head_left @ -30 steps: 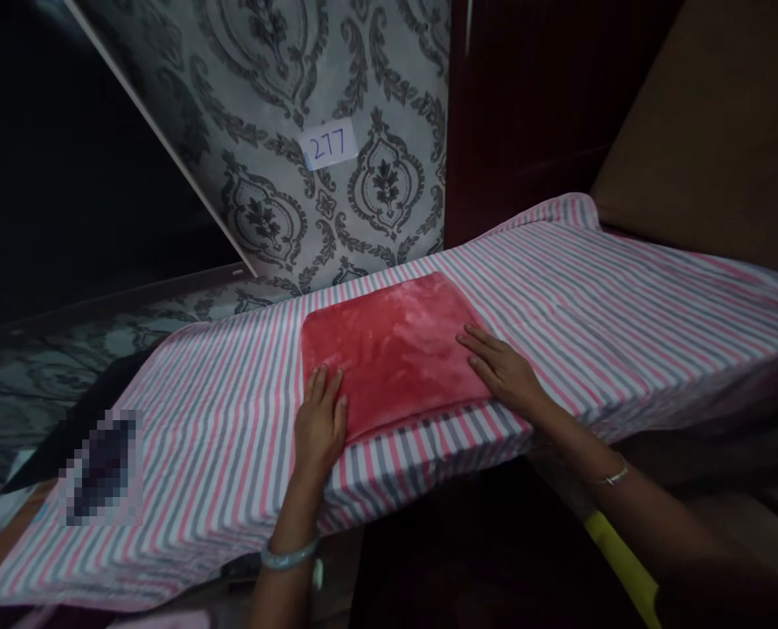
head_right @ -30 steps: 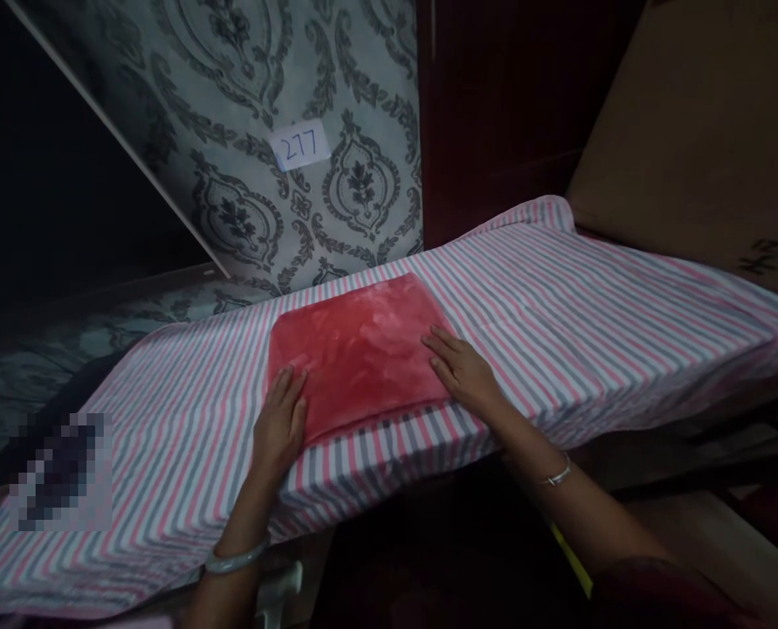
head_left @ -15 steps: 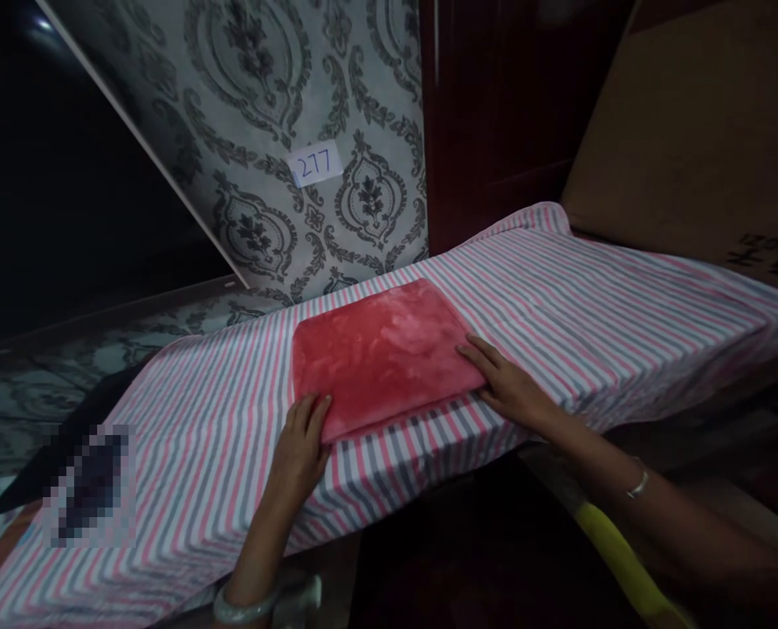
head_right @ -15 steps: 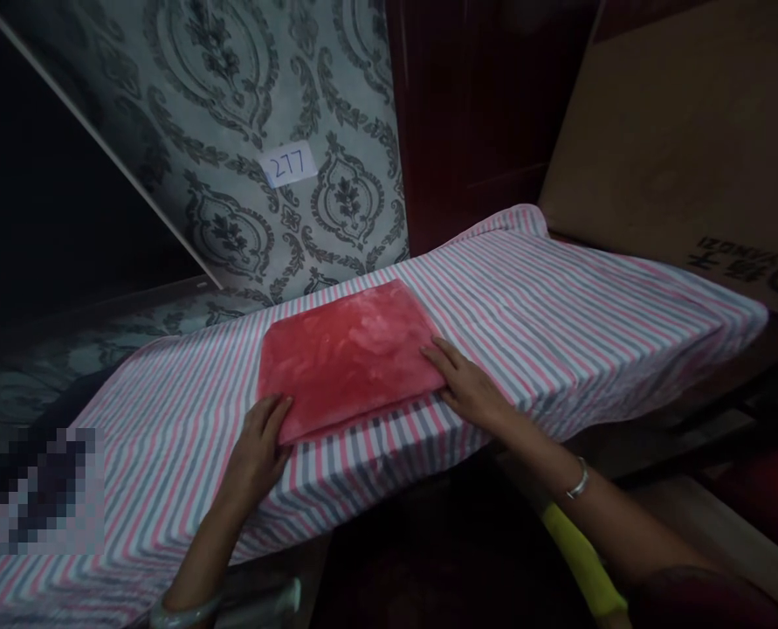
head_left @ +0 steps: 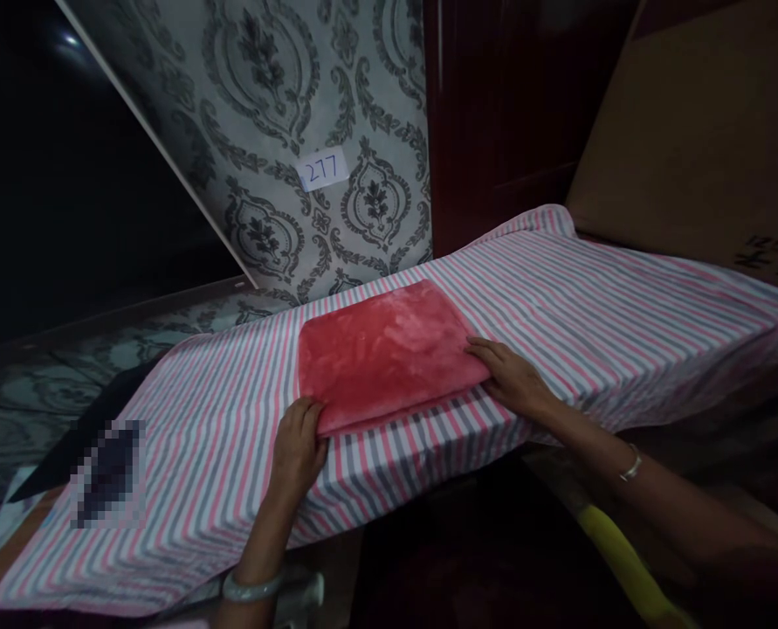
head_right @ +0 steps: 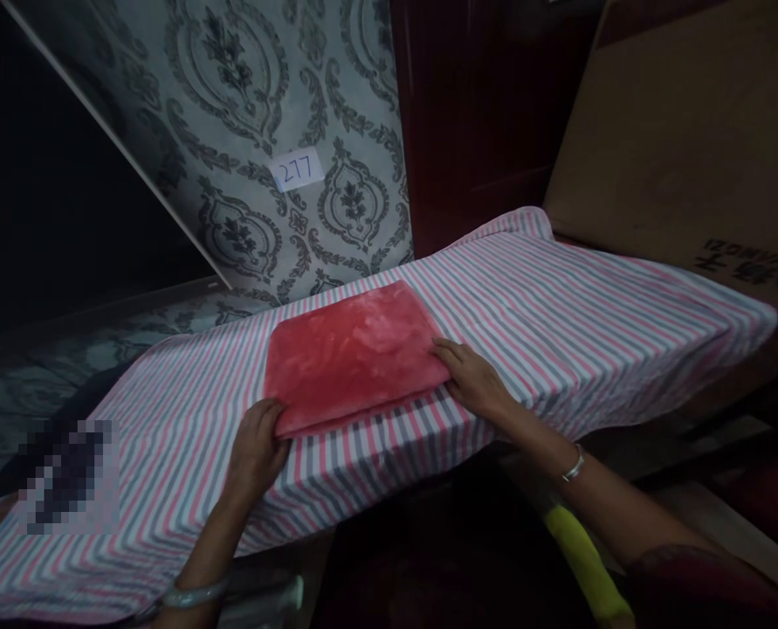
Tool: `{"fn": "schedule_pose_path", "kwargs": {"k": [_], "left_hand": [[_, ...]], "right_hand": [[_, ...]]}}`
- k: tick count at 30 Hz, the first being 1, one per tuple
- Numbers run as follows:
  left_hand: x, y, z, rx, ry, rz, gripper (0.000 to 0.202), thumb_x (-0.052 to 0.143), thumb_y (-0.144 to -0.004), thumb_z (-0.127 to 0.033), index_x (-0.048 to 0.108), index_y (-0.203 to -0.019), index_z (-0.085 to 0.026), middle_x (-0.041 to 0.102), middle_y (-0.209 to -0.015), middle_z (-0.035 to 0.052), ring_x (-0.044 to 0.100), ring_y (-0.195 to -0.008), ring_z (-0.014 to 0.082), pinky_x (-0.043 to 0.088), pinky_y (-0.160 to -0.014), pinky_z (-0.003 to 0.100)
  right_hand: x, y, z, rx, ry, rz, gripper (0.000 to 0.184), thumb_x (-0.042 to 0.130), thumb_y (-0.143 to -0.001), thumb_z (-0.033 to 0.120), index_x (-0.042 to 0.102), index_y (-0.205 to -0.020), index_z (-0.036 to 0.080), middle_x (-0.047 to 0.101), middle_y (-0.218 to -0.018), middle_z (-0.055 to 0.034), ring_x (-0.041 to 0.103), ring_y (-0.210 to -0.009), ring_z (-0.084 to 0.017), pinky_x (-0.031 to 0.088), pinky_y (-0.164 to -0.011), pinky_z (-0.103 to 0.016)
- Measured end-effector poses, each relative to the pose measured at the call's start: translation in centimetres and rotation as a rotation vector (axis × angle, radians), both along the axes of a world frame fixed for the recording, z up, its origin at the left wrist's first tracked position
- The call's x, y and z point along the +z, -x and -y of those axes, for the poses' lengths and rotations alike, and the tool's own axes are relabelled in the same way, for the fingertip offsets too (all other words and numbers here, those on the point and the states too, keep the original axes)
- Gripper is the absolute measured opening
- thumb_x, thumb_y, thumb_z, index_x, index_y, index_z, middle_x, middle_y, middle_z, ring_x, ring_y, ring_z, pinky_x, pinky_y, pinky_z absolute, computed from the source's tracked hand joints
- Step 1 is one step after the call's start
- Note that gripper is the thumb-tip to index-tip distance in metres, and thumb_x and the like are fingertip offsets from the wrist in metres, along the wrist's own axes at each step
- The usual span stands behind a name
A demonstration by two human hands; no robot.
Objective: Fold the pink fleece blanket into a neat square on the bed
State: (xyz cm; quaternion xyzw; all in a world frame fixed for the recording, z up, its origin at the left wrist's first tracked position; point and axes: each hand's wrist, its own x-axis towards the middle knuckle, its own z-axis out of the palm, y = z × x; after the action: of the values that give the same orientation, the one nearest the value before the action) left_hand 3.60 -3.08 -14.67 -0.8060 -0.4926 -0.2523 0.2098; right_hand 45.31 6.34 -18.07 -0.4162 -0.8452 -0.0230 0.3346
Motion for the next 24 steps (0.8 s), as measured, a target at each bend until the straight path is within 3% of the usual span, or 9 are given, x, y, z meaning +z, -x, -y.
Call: {"fn": "schedule_pose_path", "kwargs": {"k": [7,12,18,21,24], "left_hand": [[0.0,0.1,0.4,0.016,0.117,0.081,0.055,0.053,-0.076,-0.010,0.051,-0.130,-0.018,0.058,-0.124,0.0149,0.057,-0.118,0.0304,0.051,-0.100,0.048],[0.0,0.2,0.4,0.058,0.057,0.121,0.062,0.058,-0.073,-0.012,0.047,-0.134,-0.017,0.053,-0.132,0.0177,0.052,-0.124,0.0336,0.046,-0.104,0.054],[0.1,1.0,0.3,0.025,0.099,0.143,0.049,0.054,-0.075,-0.014,0.055,-0.124,-0.019,0.064,-0.122,0.0141,0.057,-0.119,0.0318,0.047,-0.102,0.051],[1.9,1.5,-0.6,0.030,0.086,0.241,0.039,0.054,-0.077,-0.023,0.059,-0.115,-0.021,0.068,-0.114,0.0121,0.062,-0.111,0.0300,0.050,-0.098,0.048],[6.0,1.7,-1.9,0.016,0.061,0.367,0.031,0.056,-0.076,-0.029,0.062,-0.106,-0.022,0.070,-0.105,0.0088,0.066,-0.102,0.0272,0.052,-0.092,0.042]], "right_hand": [[-0.2,-0.3,0.2,-0.003,0.052,-0.055,0.067,0.049,-0.076,0.012,0.046,-0.142,0.025,0.049,-0.147,-0.0087,0.052,-0.131,-0.027,0.047,-0.107,-0.047],[-0.7,-0.4,-0.1,0.037,0.031,-0.123,0.070,0.050,-0.078,0.013,0.038,-0.146,0.023,0.051,-0.145,-0.0108,0.049,-0.134,-0.026,0.045,-0.110,-0.047],[-0.5,-0.4,-0.5,0.068,-0.014,-0.180,0.061,0.048,-0.080,0.014,0.044,-0.140,0.022,0.059,-0.135,-0.0102,0.055,-0.126,-0.026,0.047,-0.106,-0.047],[1.5,-0.5,-1.5,0.093,-0.041,-0.190,0.050,0.048,-0.081,0.018,0.054,-0.130,0.022,0.065,-0.125,-0.0093,0.061,-0.114,-0.026,0.051,-0.098,-0.045],[5.4,-0.9,-3.1,0.038,-0.026,-0.217,0.035,0.053,-0.082,0.029,0.063,-0.115,0.022,0.071,-0.109,-0.0090,0.064,-0.101,-0.028,0.052,-0.092,-0.046]]}}
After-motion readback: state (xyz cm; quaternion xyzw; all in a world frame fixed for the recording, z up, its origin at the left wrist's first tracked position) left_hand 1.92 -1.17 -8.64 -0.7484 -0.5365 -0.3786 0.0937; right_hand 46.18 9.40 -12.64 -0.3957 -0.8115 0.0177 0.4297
